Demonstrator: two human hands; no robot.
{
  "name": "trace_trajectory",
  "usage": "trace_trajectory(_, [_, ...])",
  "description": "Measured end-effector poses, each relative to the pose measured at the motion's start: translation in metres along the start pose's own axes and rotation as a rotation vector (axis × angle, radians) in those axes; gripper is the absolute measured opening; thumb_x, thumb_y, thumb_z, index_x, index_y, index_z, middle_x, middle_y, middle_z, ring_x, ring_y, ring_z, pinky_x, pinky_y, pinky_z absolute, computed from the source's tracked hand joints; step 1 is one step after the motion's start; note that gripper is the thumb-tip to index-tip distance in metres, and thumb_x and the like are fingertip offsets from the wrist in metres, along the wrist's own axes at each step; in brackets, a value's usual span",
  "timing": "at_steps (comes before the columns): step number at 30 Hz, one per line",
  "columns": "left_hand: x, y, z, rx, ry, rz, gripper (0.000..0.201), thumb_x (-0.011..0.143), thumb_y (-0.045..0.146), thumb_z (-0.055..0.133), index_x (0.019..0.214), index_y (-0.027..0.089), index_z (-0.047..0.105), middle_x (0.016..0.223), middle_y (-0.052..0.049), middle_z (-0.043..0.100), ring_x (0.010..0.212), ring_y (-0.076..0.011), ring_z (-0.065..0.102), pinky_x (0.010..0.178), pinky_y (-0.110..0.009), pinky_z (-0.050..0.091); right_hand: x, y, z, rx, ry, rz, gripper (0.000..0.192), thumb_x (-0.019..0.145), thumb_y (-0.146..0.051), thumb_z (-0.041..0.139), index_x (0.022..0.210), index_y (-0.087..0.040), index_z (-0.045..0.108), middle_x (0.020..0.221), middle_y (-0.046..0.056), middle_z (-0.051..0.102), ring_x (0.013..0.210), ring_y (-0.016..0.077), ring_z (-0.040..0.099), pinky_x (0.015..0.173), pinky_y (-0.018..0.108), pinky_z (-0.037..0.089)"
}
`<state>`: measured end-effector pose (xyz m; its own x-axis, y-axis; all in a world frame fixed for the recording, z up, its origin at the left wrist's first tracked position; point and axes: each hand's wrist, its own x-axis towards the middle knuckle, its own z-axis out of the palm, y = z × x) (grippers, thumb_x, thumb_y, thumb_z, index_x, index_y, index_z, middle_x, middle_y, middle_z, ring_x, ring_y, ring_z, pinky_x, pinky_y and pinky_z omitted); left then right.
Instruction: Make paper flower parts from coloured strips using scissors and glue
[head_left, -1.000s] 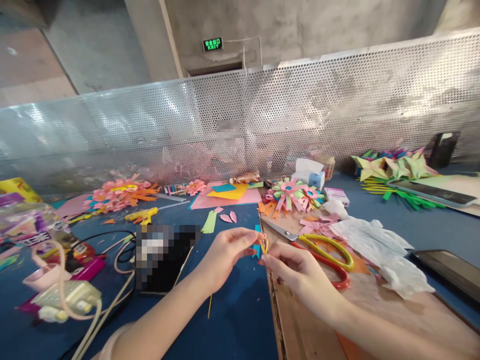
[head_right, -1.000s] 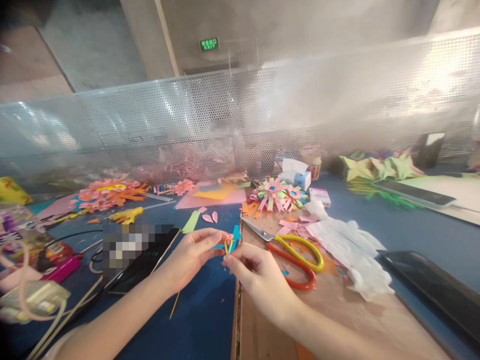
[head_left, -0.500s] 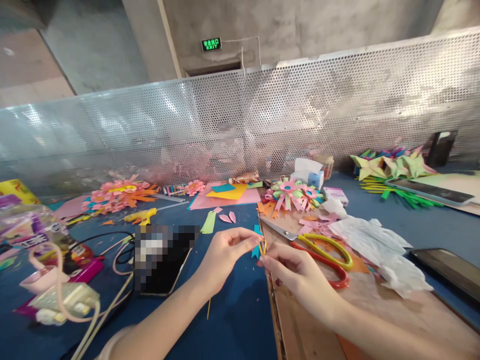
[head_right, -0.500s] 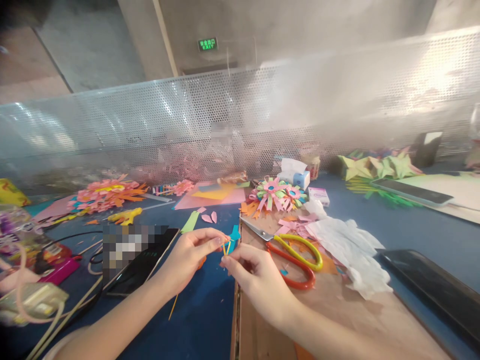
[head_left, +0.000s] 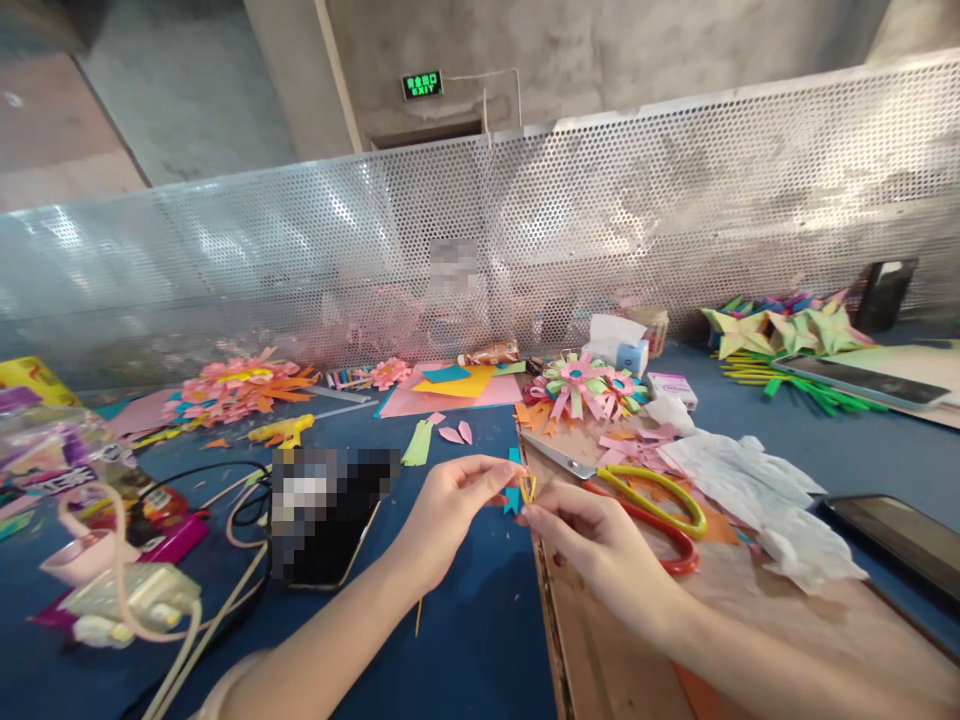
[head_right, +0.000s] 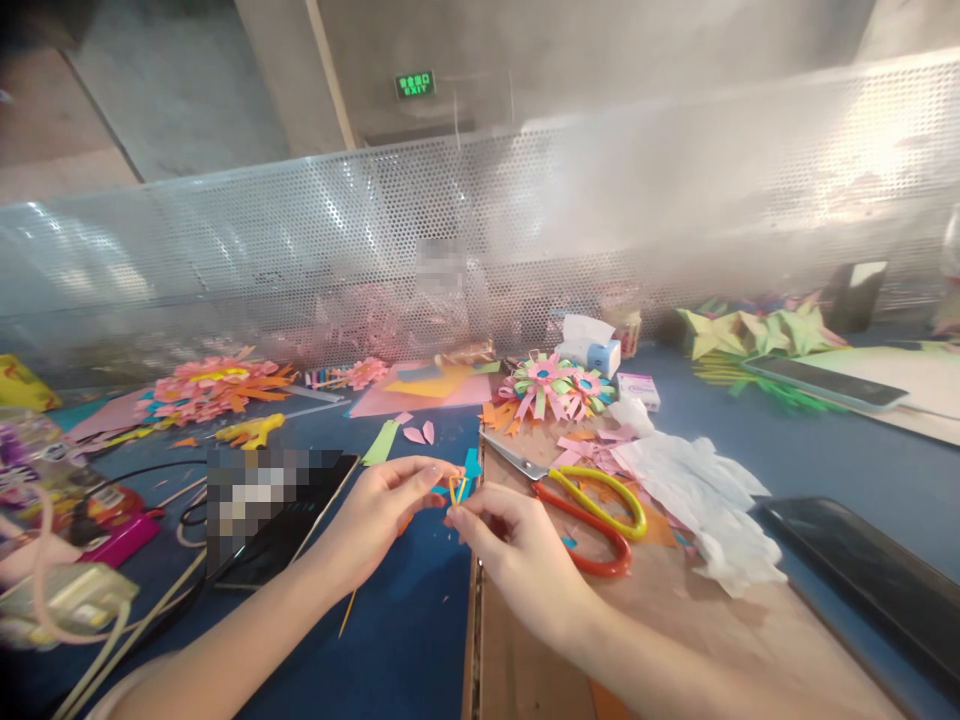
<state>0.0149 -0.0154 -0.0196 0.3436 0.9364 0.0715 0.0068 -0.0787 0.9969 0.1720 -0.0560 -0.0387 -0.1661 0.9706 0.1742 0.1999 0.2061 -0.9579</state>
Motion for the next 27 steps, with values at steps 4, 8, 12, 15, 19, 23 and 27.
trace_trajectory(4, [0.003,0.003,-0.003,-0.033,0.049,-0.019,0.029,0.08,0.041,0.059,0.082,0.015,0.072,0.09,-0.009,0.069,0.085,-0.0192,0.061,0.073,-0.027,0.047,-0.001,0.001,-0.001,-0.02,-0.01,-0.003,0.029,0.087,-0.038,0.05,0.069,-0.017,0.058,0.064,-0.003,0.048,0.058,0.01,0.041,0.054,0.023,0.032])
trace_trajectory(8, [0.017,0.018,-0.027,-0.159,0.252,0.075,0.028,0.077,0.041,0.062,0.08,0.014,0.07,0.091,-0.009,0.07,0.081,-0.0166,0.062,0.068,-0.025,0.047,-0.003,-0.002,-0.002,-0.033,-0.019,0.028,0.03,0.087,-0.039,0.048,0.069,-0.017,0.058,0.063,-0.002,0.049,0.056,0.0104,0.045,0.052,0.023,0.034])
trace_trajectory(12, [0.038,0.026,-0.074,-0.074,0.521,0.141,0.033,0.074,0.046,0.058,0.082,0.015,0.066,0.095,-0.009,0.069,0.078,-0.0146,0.063,0.065,-0.024,0.046,0.006,-0.011,-0.001,-0.178,-0.034,0.01,0.031,0.088,-0.038,0.043,0.071,-0.017,0.057,0.065,-0.001,0.053,0.059,0.011,0.049,0.054,0.022,0.039])
trace_trajectory(15, [0.048,0.022,-0.11,0.059,0.557,0.09,0.039,0.074,0.049,0.051,0.084,0.014,0.064,0.093,-0.01,0.069,0.072,-0.0145,0.062,0.059,-0.024,0.044,0.031,-0.014,0.0,-0.292,-0.133,0.014,0.031,0.088,-0.037,0.042,0.073,-0.016,0.059,0.065,0.0,0.058,0.058,0.0113,0.054,0.053,0.022,0.041])
trace_trajectory(19, [0.045,0.015,-0.139,0.395,0.394,-0.004,0.038,0.068,0.05,0.057,0.081,0.016,0.067,0.09,-0.007,0.069,0.072,-0.0166,0.061,0.055,-0.022,0.037,0.085,-0.011,0.009,-0.451,-0.556,0.038,0.022,0.083,-0.031,0.056,0.072,-0.014,0.064,0.064,-0.001,0.064,0.057,0.011,0.061,0.056,0.022,0.048])
trace_trajectory(23, [0.038,0.014,-0.142,0.761,0.033,-0.135,0.027,0.053,0.041,0.073,0.061,0.016,0.07,0.061,-0.001,0.066,0.062,-0.0162,0.056,0.055,-0.023,0.033,0.138,-0.01,0.032,-0.704,-0.697,0.012,0.024,0.089,-0.033,0.053,0.088,-0.012,0.062,0.081,0.001,0.064,0.068,0.0118,0.061,0.063,0.028,0.052])
trace_trajectory(27, [0.032,0.012,-0.129,1.04,-0.239,-0.249,0.024,0.045,0.037,0.077,0.056,0.017,0.069,0.052,0.001,0.059,0.053,-0.0145,0.05,0.052,-0.024,0.031,0.162,-0.015,0.058,-0.908,-0.698,-0.06,0.023,0.09,-0.031,0.052,0.103,-0.014,0.059,0.103,0.006,0.061,0.088,0.0169,0.061,0.077,0.036,0.051])
